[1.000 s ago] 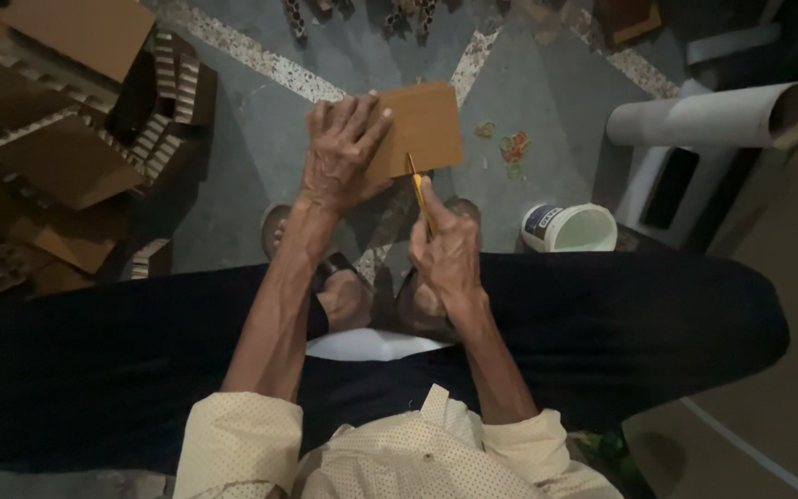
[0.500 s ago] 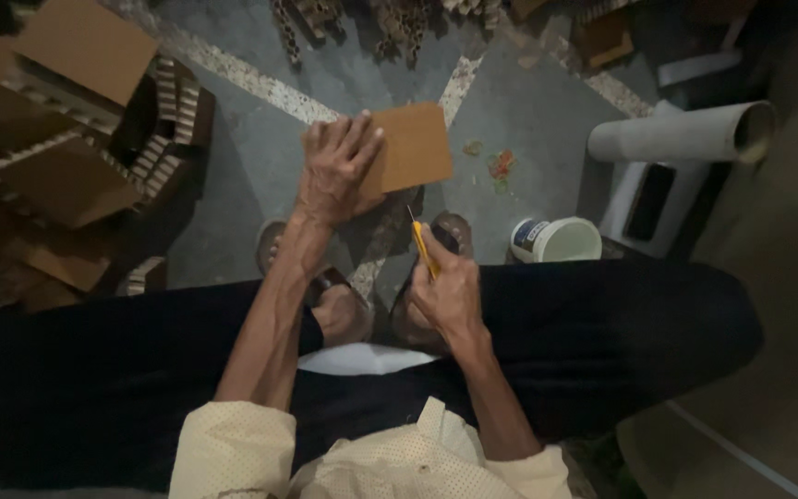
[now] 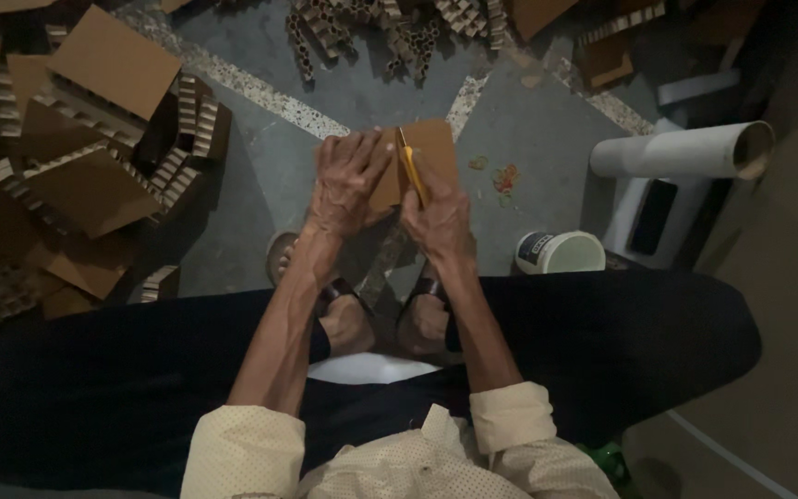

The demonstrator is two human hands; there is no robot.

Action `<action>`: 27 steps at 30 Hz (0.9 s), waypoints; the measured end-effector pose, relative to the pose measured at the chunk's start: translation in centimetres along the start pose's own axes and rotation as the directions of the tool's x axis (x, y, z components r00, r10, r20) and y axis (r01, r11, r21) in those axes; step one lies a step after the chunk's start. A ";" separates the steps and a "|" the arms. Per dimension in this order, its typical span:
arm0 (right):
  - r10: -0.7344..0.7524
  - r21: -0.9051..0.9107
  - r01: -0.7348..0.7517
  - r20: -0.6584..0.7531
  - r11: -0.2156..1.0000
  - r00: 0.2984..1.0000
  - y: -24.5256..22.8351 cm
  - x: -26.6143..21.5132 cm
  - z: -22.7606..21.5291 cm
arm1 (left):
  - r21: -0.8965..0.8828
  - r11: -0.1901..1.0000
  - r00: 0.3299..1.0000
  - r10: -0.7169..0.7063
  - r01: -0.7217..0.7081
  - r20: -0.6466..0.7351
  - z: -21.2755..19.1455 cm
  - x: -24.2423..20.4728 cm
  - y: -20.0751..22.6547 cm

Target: The person sits on the floor and uses a yellow utility knife to cut rectangular pieces of corrugated cardboard. They repeatedly slice along the edges, separate the cut sections, and place them aside on the floor.

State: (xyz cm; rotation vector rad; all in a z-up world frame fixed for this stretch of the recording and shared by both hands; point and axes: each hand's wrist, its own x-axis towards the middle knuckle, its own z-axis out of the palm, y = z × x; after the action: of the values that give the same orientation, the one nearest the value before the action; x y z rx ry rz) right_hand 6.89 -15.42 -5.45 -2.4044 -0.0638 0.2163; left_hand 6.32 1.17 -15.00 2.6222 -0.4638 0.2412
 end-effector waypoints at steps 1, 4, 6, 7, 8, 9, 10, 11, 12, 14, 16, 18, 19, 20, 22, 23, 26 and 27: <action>0.023 -0.001 -0.023 0.020 1.000 1.000 0.0 0.0 0.0 | -0.003 1.000 0.999 0.014 -0.014 -0.031 0.0 0.0 0.0; 0.016 0.000 -0.016 0.032 1.000 0.999 0.1 0.0 0.2 | -0.008 0.999 0.995 0.040 -0.041 -0.096 0.0 0.0 -0.2; 0.126 -0.016 -0.126 0.075 0.992 0.989 0.3 0.0 0.5 | -0.015 0.999 0.995 0.043 -0.044 -0.094 -0.1 -0.1 -0.2; 0.180 -0.026 -0.179 0.094 0.984 0.979 0.5 0.1 0.7 | -0.026 0.999 0.995 0.037 -0.040 -0.098 0.0 0.0 -0.2; 0.002 -0.048 -0.002 -0.003 0.999 1.000 0.8 0.3 0.8 | -0.036 0.999 0.994 0.032 -0.036 -0.102 0.0 0.1 -0.1; -0.183 -0.086 0.175 -0.090 0.981 0.979 1.0 0.5 1.1 | -0.046 0.998 0.994 0.026 -0.031 -0.106 0.0 0.1 -0.1; -0.364 -0.137 0.344 -0.164 0.929 0.917 1.4 0.7 1.2 | -0.025 0.999 0.993 0.031 -0.034 -0.117 0.1 0.1 -0.1; -0.289 -0.142 0.274 -0.100 0.951 0.952 1.7 0.9 1.4 | -0.005 0.999 0.991 0.034 -0.035 -0.126 0.1 0.1 0.0; -0.211 -0.151 0.203 -0.034 0.967 0.977 2.0 1.3 1.5 | 0.014 0.999 0.990 0.038 -0.036 -0.135 0.1 0.0 0.1; -0.185 -0.150 0.184 0.002 0.972 0.983 2.7 2.1 1.8 | -0.009 1.000 0.994 0.024 -0.025 -0.103 0.1 0.0 0.0; -0.291 -0.126 0.282 -0.058 0.951 0.955 3.1 2.5 1.9 | -0.033 0.999 0.997 0.015 -0.018 -0.078 -0.1 0.0 0.0; 0.001 -0.057 0.004 0.081 0.998 0.997 3.4 2.2 1.7 | -0.060 0.998 0.998 0.011 -0.015 -0.060 -0.1 0.1 0.0; 0.142 -0.037 -0.138 0.159 0.990 0.977 3.4 1.8 1.7 | -0.053 0.998 0.998 0.010 -0.013 -0.068 -0.2 0.1 0.0; 0.004 -0.052 0.000 0.092 0.999 0.996 3.4 1.2 1.5 | -0.047 0.999 0.997 0.008 -0.012 -0.076 -0.2 0.0 -0.1; -0.272 -0.112 0.267 -0.029 0.957 0.962 3.5 -0.4 0.9 | -0.048 0.999 0.997 0.004 -0.008 -0.075 0.0 0.0 0.1; -0.258 -0.108 0.255 -0.013 0.961 0.966 3.4 -1.3 0.6 | -0.047 0.999 0.998 -0.001 -0.002 -0.068 0.0 0.0 0.1; -0.129 -0.098 0.133 0.054 0.986 0.990 3.6 -4.0 0.0 | -0.015 1.000 0.998 -0.008 0.007 -0.058 0.5 0.0 0.0; -0.027 -0.094 0.035 0.089 0.995 0.996 3.7 -4.7 0.1 | 0.001 1.000 0.999 -0.009 0.009 -0.054 0.6 -0.2 0.0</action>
State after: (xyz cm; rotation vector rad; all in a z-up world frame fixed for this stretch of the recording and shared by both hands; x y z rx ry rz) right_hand 2.23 -18.59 -7.39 -2.4864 -0.1547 0.3105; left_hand 6.20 0.89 -15.57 2.6116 -0.4340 0.3086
